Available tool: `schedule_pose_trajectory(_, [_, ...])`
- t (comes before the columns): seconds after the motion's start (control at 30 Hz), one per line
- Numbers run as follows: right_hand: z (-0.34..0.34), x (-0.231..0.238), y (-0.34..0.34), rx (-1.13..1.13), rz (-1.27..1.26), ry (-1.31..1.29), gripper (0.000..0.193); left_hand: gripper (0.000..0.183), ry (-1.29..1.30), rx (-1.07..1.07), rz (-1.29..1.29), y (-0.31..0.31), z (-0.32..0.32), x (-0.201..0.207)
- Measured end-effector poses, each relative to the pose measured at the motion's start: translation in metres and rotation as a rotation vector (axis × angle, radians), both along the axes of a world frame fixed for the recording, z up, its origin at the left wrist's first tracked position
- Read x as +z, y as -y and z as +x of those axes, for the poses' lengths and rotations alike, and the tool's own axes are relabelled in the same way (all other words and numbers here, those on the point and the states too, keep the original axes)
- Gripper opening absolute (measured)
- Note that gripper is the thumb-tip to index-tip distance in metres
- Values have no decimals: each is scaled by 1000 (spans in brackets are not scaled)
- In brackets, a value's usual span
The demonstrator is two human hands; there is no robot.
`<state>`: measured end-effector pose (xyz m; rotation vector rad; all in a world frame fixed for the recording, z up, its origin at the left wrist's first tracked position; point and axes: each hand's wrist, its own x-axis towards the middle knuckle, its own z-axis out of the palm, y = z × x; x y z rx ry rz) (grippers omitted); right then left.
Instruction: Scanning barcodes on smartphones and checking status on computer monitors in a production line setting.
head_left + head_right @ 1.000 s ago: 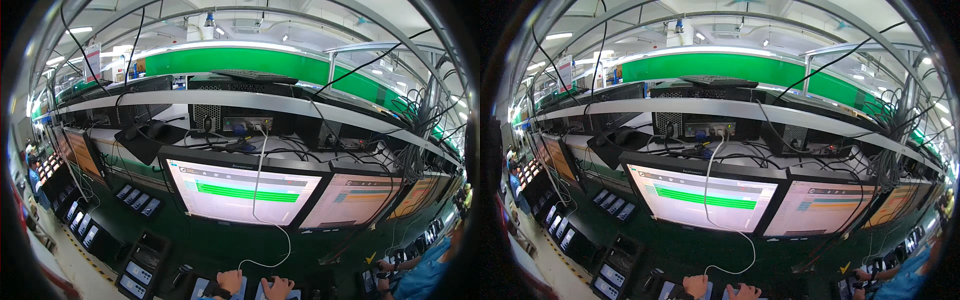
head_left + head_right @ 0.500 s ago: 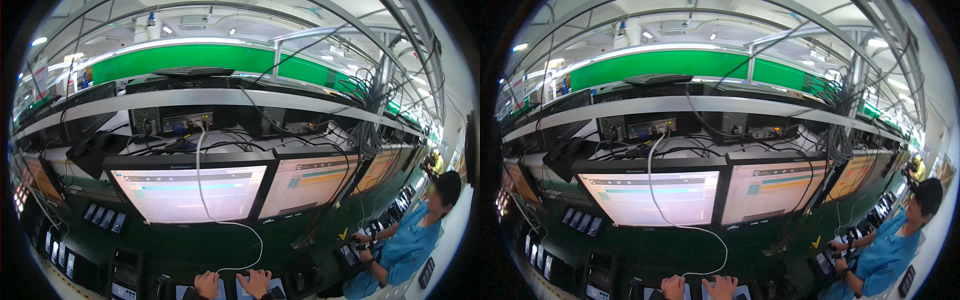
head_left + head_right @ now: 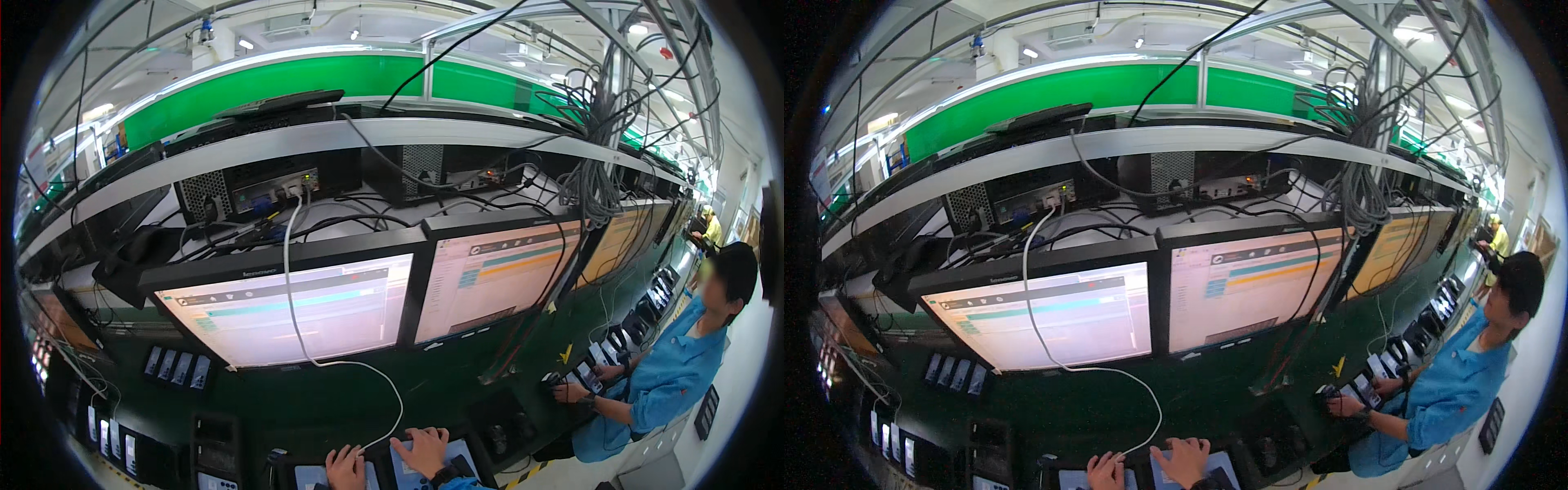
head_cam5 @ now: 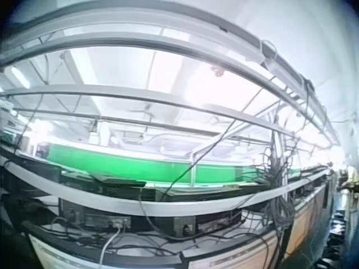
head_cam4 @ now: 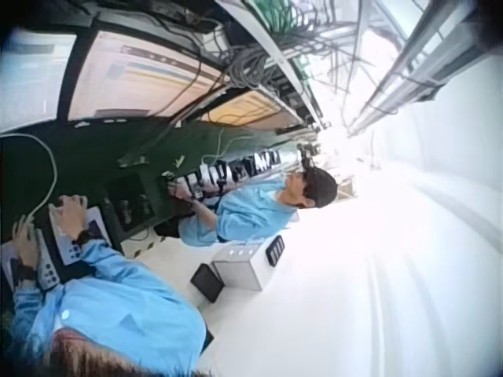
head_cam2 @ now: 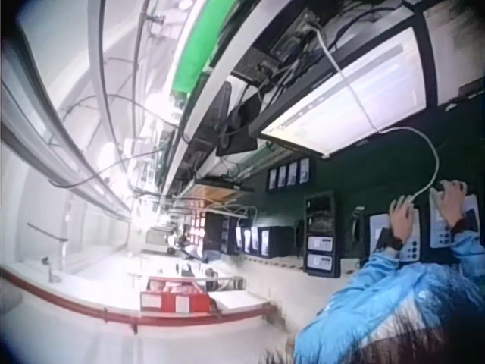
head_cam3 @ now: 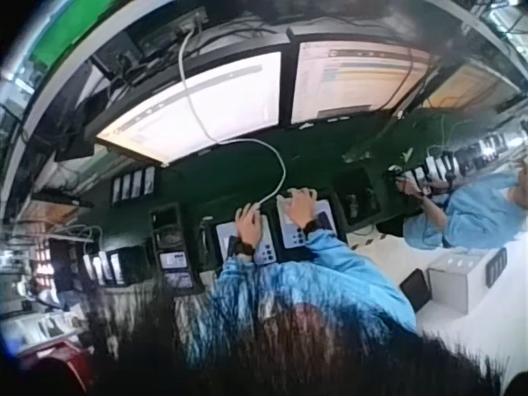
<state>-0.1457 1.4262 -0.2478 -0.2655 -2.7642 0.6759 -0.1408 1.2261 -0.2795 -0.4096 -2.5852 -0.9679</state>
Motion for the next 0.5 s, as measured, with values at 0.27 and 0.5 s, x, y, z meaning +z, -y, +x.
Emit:
schedule_pose_trajectory(0.27, [1,-2,0,8,-36,-35,48,25,-18,6,20,-2,-1,4])
schedule_pose_trajectory(0.5, [1,-6,5,-19,40,-34,48,25,-1,-90,28,4,1,17])
